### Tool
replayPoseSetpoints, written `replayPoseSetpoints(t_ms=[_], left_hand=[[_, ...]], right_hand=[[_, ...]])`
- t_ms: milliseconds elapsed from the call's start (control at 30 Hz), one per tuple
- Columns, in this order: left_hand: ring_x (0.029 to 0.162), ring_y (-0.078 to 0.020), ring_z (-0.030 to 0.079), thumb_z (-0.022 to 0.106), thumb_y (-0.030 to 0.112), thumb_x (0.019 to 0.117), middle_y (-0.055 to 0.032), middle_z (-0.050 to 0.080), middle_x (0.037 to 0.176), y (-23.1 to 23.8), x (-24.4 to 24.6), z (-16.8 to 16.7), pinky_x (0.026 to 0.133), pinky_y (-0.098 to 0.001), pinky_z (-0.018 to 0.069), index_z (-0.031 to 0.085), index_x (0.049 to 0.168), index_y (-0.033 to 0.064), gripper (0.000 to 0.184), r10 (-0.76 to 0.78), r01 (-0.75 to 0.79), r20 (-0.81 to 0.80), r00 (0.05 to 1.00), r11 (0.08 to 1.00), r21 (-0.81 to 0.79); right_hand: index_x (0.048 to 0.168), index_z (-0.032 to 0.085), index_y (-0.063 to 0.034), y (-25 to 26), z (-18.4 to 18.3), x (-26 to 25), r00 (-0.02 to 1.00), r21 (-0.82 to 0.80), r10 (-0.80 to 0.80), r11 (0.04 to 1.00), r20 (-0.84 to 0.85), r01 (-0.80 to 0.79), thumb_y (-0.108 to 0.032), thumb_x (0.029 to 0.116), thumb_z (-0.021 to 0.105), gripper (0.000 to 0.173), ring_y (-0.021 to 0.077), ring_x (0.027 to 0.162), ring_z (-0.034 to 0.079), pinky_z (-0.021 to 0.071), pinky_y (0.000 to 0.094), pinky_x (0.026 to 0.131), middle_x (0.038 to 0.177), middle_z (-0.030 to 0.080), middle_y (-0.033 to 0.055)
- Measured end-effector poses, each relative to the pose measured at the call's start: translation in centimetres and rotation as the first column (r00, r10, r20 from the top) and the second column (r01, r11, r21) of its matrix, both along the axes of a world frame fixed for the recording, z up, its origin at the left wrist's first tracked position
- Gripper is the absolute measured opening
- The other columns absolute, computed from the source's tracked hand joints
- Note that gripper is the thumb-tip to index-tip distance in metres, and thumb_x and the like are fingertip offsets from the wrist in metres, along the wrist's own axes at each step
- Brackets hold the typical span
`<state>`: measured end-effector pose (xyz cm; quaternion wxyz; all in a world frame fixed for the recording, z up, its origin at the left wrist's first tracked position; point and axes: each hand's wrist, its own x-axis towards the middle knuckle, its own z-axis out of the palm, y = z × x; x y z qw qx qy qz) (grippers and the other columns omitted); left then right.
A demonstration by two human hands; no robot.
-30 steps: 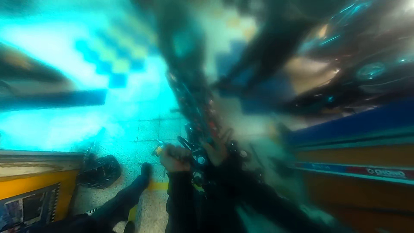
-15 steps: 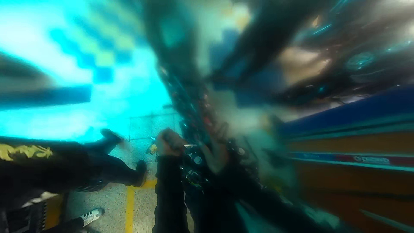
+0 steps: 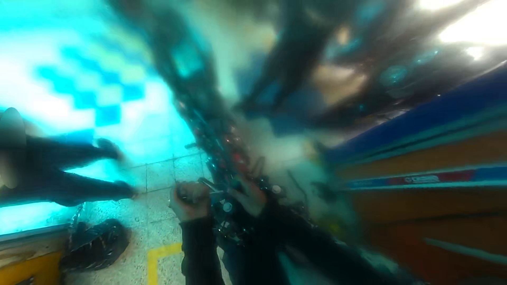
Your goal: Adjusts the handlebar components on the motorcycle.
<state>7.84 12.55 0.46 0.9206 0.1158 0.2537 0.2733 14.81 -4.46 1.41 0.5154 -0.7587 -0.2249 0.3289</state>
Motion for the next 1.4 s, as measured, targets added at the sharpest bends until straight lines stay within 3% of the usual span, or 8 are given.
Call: replayPoseSetpoints(t_ms=[233, 433, 533, 667, 967, 1233, 1333, 1400], left_hand=[[0.04, -0.0049, 0.039, 0.029, 0.041, 0.1088, 0.0088, 0.037, 0.049, 0.2, 0.7, -2.1, 0.044, -0.0186, 0.039, 0.043, 0.064, 0.0218, 0.051, 0.164, -0.163, 0.008, 0.986, 0.985, -0.05], [0.061, -0.0081, 0.057, 0.027, 0.044, 0.1082, 0.0081, 0.053, 0.065, -1.2, -0.6, 1.7, 0.07, -0.0275, 0.0557, 0.056, 0.076, 0.0226, 0.049, 0.096, -0.103, 0.059, 0.994, 0.985, 0.136], [0.067, -0.0089, 0.061, 0.026, 0.041, 0.1093, 0.0093, 0.057, 0.067, -3.3, -1.0, 3.5, 0.079, -0.0328, 0.0566, 0.058, 0.075, 0.0252, 0.05, 0.049, -0.036, -0.032, 0.998, 0.946, 0.321], [0.076, -0.0099, 0.066, 0.046, 0.036, 0.1056, 0.0066, 0.063, 0.073, -9.3, -2.4, 3.5, 0.083, -0.0311, 0.0569, 0.063, 0.072, 0.0239, 0.04, -0.043, 0.071, -0.067, 0.997, 0.873, 0.482], [0.074, -0.0145, 0.067, 0.05, 0.023, 0.1018, 0.0001, 0.063, 0.073, -11.8, -3.7, 2.2, 0.079, -0.0323, 0.0591, 0.063, 0.074, 0.0152, 0.032, 0.092, -0.066, -0.06, 0.994, 0.939, 0.338], [0.095, -0.0212, 0.071, 0.035, 0.031, 0.1095, -0.0051, 0.068, 0.095, -12.5, -3.2, 1.9, 0.092, -0.0431, 0.0585, 0.057, 0.102, 0.0128, 0.029, 0.139, -0.111, -0.308, 0.941, 0.988, 0.108], [0.077, -0.0154, 0.069, 0.034, 0.043, 0.1089, 0.0025, 0.065, 0.076, -11.3, -1.2, 2.2, 0.078, -0.0385, 0.0593, 0.058, 0.088, 0.0197, 0.04, 0.152, -0.106, -0.355, 0.923, 0.984, 0.146], [0.048, -0.0084, 0.05, 0.031, 0.039, 0.1067, 0.0081, 0.046, 0.054, -10.5, 0.5, 2.2, 0.053, -0.0273, 0.0484, 0.048, 0.067, 0.0229, 0.046, 0.187, -0.15, -0.324, 0.927, 0.979, 0.137]], right_hand=[[0.127, 0.056, 0.003, 2.7, -0.6, -0.4, 1.0, 0.016, -0.024, 1.0, -0.007, 0.024, -0.025, 0.1062, 0.055, 0.034, 0.0298, 0.092, 0.07, 0.0575, 0.0504, 0.086, 0.101, 0.069, 0.0198], [0.126, 0.058, 0.0033, 0.3, 3.5, 2.4, 0.995, 0.144, 0.026, 0.989, 0.096, -0.039, -0.021, 0.1048, 0.058, 0.032, 0.0235, 0.09, 0.07, 0.0581, 0.0446, 0.085, 0.101, 0.069, 0.0172], [0.116, 0.06, 0.0039, -2.4, 3.7, 5.9, 0.999, 0.234, 0.009, 0.972, -0.041, 0.001, -0.012, 0.1035, 0.053, 0.022, 0.0087, 0.072, 0.059, 0.0526, 0.0273, 0.066, 0.089, 0.064, 0.007], [0.105, 0.061, -0.0006, -5.2, -0.1, 8.0, 0.967, 0.264, -0.071, 0.955, -0.246, 0.137, -0.014, 0.1055, 0.049, 0.018, 0.0057, 0.059, 0.056, 0.0506, 0.0232, 0.056, 0.073, 0.06, 0.0002], [0.099, 0.062, -0.0013, -5.7, -1.6, 6.2, 0.973, 0.297, -0.076, 0.945, -0.219, 0.141, -0.007, 0.1009, 0.053, 0.011, 0.003, 0.064, 0.054, 0.0501, 0.0216, 0.062, 0.075, 0.058, -0.0024], [0.106, 0.063, -0.0003, -6.3, -1.9, 4.6, 0.996, 0.179, -0.039, 0.983, 0.08, 0.025, -0.015, 0.1014, 0.058, 0.016, 0.0093, 0.068, 0.058, 0.053, 0.0285, 0.066, 0.081, 0.061, 0.0058], [0.105, 0.063, -0.0011, -6.1, -2.1, 4.2, 0.99, 0.177, -0.132, 0.977, 0.048, 0.122, -0.018, 0.1009, 0.058, 0.018, 0.0081, 0.067, 0.057, 0.0522, 0.0289, 0.065, 0.079, 0.06, 0.0034], [0.104, 0.063, -0.0012, -5.9, -2.4, 3.9, 0.985, 0.187, -0.165, 0.97, 0.04, 0.155, -0.018, 0.1011, 0.057, 0.018, 0.0082, 0.067, 0.058, 0.0531, 0.0291, 0.065, 0.078, 0.06, 0.0029]])
